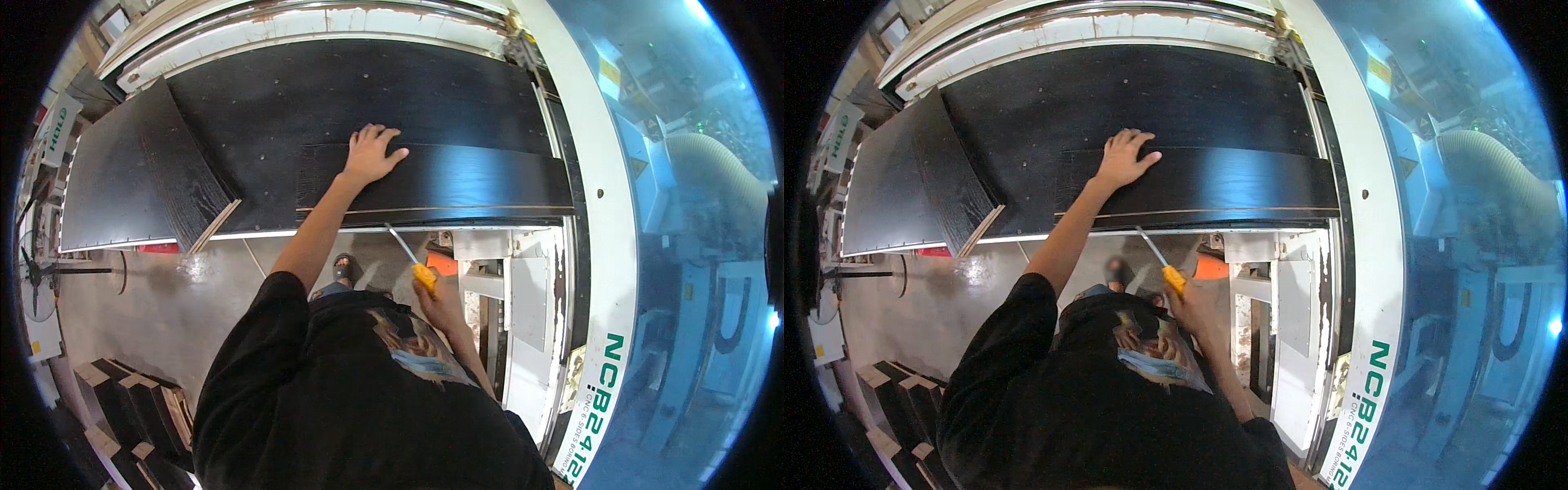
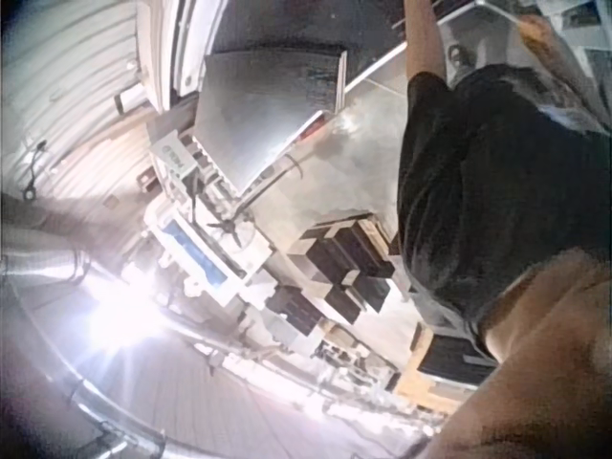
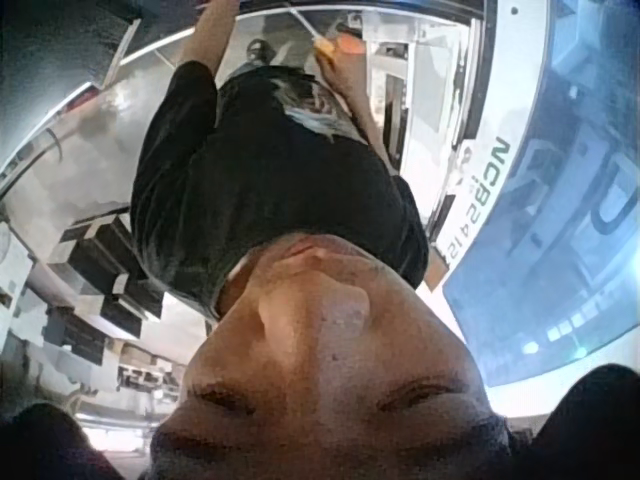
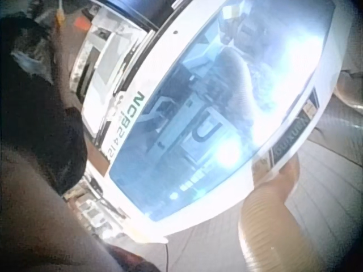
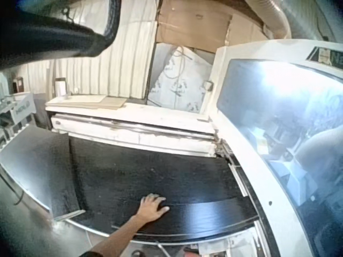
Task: The person feeds black wooden panels into an edge-banding machine, uses a yellow scraper tool to clean the edges of the panels, and stacks the completed components onto a pile. They also handle and arrange thin black trim strips while kneeling on the floor.
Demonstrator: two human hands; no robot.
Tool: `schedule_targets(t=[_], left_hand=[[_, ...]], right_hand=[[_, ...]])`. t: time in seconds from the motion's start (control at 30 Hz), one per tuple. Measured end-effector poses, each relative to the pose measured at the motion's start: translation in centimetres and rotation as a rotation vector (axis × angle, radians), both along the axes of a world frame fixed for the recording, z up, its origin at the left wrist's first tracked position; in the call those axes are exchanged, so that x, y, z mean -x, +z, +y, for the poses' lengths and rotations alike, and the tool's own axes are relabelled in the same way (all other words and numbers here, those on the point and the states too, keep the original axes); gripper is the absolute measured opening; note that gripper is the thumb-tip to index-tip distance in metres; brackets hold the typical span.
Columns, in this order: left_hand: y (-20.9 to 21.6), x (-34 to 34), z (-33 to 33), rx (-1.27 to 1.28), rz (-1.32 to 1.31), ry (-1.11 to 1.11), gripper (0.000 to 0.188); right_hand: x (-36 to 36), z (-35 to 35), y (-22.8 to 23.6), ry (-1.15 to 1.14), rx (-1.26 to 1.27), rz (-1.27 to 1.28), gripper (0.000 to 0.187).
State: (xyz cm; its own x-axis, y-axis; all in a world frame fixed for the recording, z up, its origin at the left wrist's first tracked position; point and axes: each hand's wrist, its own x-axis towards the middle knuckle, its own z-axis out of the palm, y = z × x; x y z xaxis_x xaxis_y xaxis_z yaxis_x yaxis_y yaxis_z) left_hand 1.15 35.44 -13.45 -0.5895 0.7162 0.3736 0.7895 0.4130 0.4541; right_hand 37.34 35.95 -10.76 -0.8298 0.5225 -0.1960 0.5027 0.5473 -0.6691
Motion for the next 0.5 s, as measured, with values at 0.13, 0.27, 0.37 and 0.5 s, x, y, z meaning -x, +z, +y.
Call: schedule_targets(t=[0.13, 0.27, 0.37, 0.5], left_hand=[[0.5, -0.7, 2.1, 0.034, -0.006, -0.092, 0.043], [0.9, 0.4, 0.7, -0.013, 0.036, -0.193, 0.039], [0.1, 1.6, -0.1, -0.033, 0.023, -0.238, 0.036], [0.8, 2.7, -0.9, 0.003, 0.007, -0.274, 0.034]], right_hand=[[-2.1, 1.7, 0.4, -0.205, -0.109, 0.177, 0.029], [-11.4, 9.5, 0.3, -0.845, -0.035, 0.032, 0.035], [-14.7, 10.7, 5.5, -1.023, -0.073, 0.111, 0.033], [-14.3, 8.1, 8.2, -0.951, 0.046, 0.064, 0.033]])
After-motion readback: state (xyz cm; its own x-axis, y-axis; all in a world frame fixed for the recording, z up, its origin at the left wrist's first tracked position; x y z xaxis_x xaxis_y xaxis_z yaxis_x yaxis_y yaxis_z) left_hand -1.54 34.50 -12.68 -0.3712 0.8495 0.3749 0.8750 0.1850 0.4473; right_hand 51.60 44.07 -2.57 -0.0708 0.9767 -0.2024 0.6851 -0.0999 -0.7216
